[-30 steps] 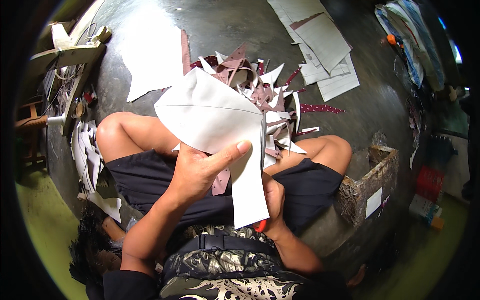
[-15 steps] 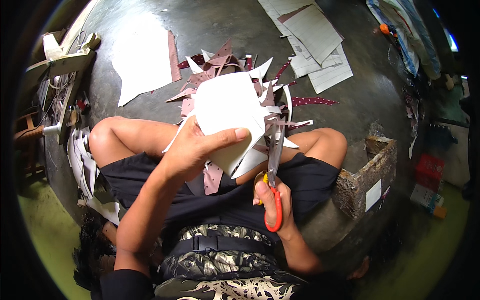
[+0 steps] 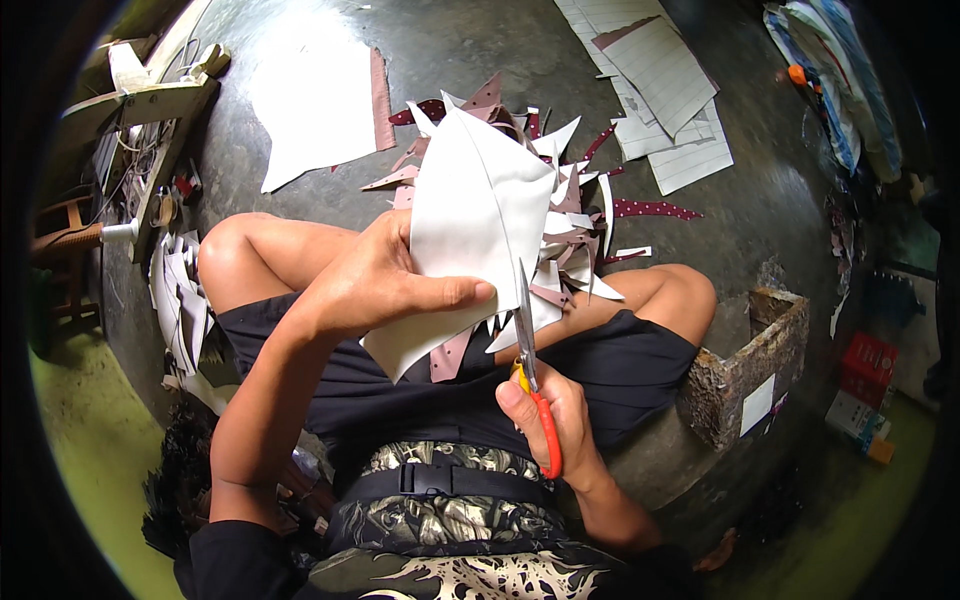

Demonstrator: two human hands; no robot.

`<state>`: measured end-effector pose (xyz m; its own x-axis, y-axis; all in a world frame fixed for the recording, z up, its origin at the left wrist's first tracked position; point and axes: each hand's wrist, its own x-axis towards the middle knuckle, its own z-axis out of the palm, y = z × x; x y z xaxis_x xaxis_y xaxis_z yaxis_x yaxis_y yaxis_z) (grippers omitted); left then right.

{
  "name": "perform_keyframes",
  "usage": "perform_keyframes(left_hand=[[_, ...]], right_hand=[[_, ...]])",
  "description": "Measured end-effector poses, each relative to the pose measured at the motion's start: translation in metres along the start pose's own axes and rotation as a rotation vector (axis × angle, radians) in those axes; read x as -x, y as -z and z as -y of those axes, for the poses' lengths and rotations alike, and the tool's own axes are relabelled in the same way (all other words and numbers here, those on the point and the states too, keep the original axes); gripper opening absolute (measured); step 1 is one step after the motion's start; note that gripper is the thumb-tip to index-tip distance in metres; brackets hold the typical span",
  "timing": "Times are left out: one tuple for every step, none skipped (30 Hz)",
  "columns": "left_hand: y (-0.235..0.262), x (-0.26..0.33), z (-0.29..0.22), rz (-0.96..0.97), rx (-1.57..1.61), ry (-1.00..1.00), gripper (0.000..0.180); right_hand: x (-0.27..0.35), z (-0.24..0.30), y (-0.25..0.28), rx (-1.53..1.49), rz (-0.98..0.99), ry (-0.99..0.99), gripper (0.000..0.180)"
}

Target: The person sits cross-legged on the floor and uses red-handled scissors to cut white paper along drawn lines. They repeatedly pick up sheets, cut them into shapes, and place the finished pieces aside.

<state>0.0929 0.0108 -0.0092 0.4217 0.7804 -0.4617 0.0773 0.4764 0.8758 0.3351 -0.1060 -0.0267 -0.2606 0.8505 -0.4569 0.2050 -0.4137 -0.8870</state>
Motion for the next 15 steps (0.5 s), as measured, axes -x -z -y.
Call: perform_keyframes(left_hand=[[0.0002, 0.0007, 0.0, 0.001, 0.003, 0.002, 0.041], [0.0003, 0.0014, -0.0001, 0.002, 0.006, 0.004, 0.041], [0.0002, 0.0021, -0.0002, 0.004, 0.01, 0.006, 0.042], [-0.0001, 0.0027, -0.0004, -0.003, 0.001, -0.011, 0.039], [-0.0003, 0.0033, -0.0007, -0.01, -0.007, -0.029, 0.036], [-0.0009, 0.0038, -0.0008, -0.017, -0.016, -0.046, 0.034], [-0.0009, 0.0042, -0.0011, -0.01, -0.031, -0.048, 0.035], [-0.0009, 0.0046, -0.0014, -0.003, -0.046, -0.049, 0.036], [-0.0015, 0.0049, -0.0013, -0.014, -0.069, -0.036, 0.037], [-0.0021, 0.0052, -0.001, -0.052, -0.007, -0.046, 0.038], [-0.0037, 0.0056, -0.0001, -0.108, 0.047, -0.042, 0.038], [-0.0059, 0.0058, 0.0011, -0.164, 0.101, -0.038, 0.039], [-0.0046, 0.0063, 0.0011, -0.151, 0.034, -0.034, 0.039], [-0.0058, 0.0063, 0.0022, -0.142, 0.035, -0.067, 0.039], [-0.0081, 0.0065, 0.0039, -0.137, 0.03, -0.104, 0.039]], right_hand=[[-0.0004, -0.0003, -0.0006, 0.002, -0.001, 0.004, 0.041], [-0.0003, -0.0004, -0.001, 0.004, -0.002, 0.009, 0.041], [0.0, -0.0004, -0.0013, 0.001, -0.004, 0.004, 0.041], [0.0005, -0.0002, -0.0016, -0.003, -0.006, -0.001, 0.041], [0.0014, 0.0001, -0.0018, -0.003, -0.01, -0.026, 0.042], [0.0024, 0.0005, -0.0018, 0.02, -0.015, -0.017, 0.042], [0.0038, 0.0009, -0.0018, 0.045, -0.023, -0.028, 0.043], [0.005, 0.0012, -0.0017, 0.071, -0.031, -0.039, 0.043], [0.0053, 0.0011, -0.002, 0.074, -0.035, -0.027, 0.044], [0.0056, 0.0008, -0.0023, 0.078, -0.039, -0.015, 0.044], [0.0055, 0.0004, -0.0024, 0.086, -0.042, -0.002, 0.044], [0.0049, 0.0, -0.0026, 0.067, -0.029, -0.002, 0.043], [0.0041, -0.0005, -0.0028, 0.052, -0.014, -0.002, 0.042], [0.0029, -0.0007, -0.003, 0.038, 0.001, -0.003, 0.041], [0.0018, -0.0008, -0.0035, 0.029, 0.0, 0.009, 0.04]])
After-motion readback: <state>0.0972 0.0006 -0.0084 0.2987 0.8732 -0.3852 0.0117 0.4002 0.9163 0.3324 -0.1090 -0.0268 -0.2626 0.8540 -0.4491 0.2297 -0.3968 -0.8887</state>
